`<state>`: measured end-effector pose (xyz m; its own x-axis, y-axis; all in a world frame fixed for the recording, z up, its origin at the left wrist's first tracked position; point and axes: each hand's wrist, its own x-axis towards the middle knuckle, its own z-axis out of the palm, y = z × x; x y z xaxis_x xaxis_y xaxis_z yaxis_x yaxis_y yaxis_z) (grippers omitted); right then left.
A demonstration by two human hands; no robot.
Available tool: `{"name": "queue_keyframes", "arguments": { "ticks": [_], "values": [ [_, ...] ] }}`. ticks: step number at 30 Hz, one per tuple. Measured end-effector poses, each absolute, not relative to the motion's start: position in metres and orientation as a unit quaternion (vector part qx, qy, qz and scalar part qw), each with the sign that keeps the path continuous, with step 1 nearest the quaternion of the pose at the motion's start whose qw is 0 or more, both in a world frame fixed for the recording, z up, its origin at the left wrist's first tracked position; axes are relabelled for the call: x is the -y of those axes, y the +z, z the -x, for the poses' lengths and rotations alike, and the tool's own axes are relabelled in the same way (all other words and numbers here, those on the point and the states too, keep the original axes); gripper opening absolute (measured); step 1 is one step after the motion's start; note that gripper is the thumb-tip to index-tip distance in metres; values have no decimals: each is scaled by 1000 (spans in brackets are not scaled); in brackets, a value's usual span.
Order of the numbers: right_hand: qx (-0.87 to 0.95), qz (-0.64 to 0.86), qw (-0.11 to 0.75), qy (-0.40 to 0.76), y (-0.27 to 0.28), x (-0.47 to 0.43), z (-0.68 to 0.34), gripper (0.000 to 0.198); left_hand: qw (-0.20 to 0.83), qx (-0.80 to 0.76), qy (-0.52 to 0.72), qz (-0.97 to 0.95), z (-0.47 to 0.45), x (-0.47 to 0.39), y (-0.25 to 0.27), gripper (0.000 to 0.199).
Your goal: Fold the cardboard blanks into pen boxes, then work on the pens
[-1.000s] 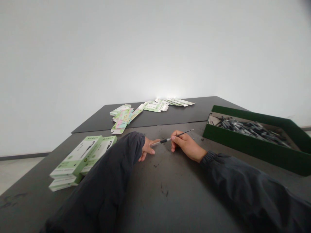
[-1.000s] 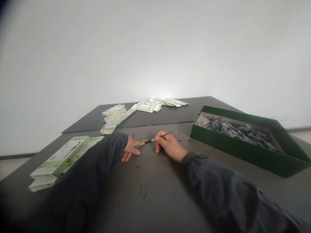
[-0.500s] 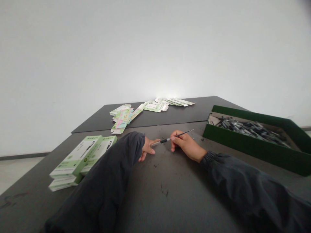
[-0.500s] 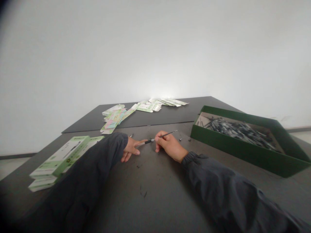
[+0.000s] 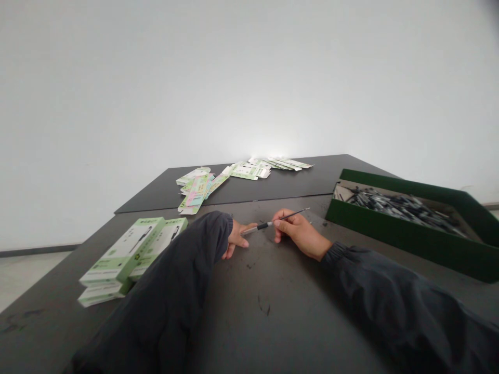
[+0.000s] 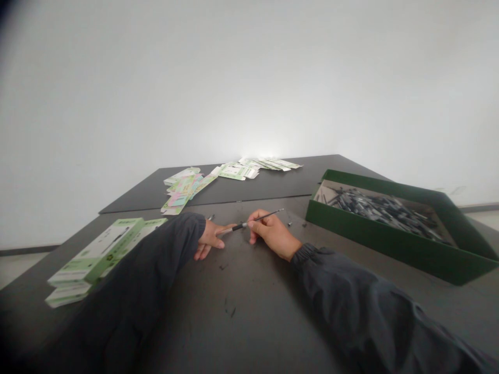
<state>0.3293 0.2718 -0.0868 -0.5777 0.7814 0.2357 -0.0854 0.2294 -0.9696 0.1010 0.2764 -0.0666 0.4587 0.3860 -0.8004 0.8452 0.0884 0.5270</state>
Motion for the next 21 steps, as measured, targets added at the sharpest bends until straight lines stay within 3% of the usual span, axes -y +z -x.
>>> {"name": "queue_keyframes", "arguments": {
  "ticks": [21],
  "values": [
    [680, 258, 381, 571, -88, -273, -328, 25, 550, -459, -219, -662, -101, -276, -63, 78]
  ]
}}
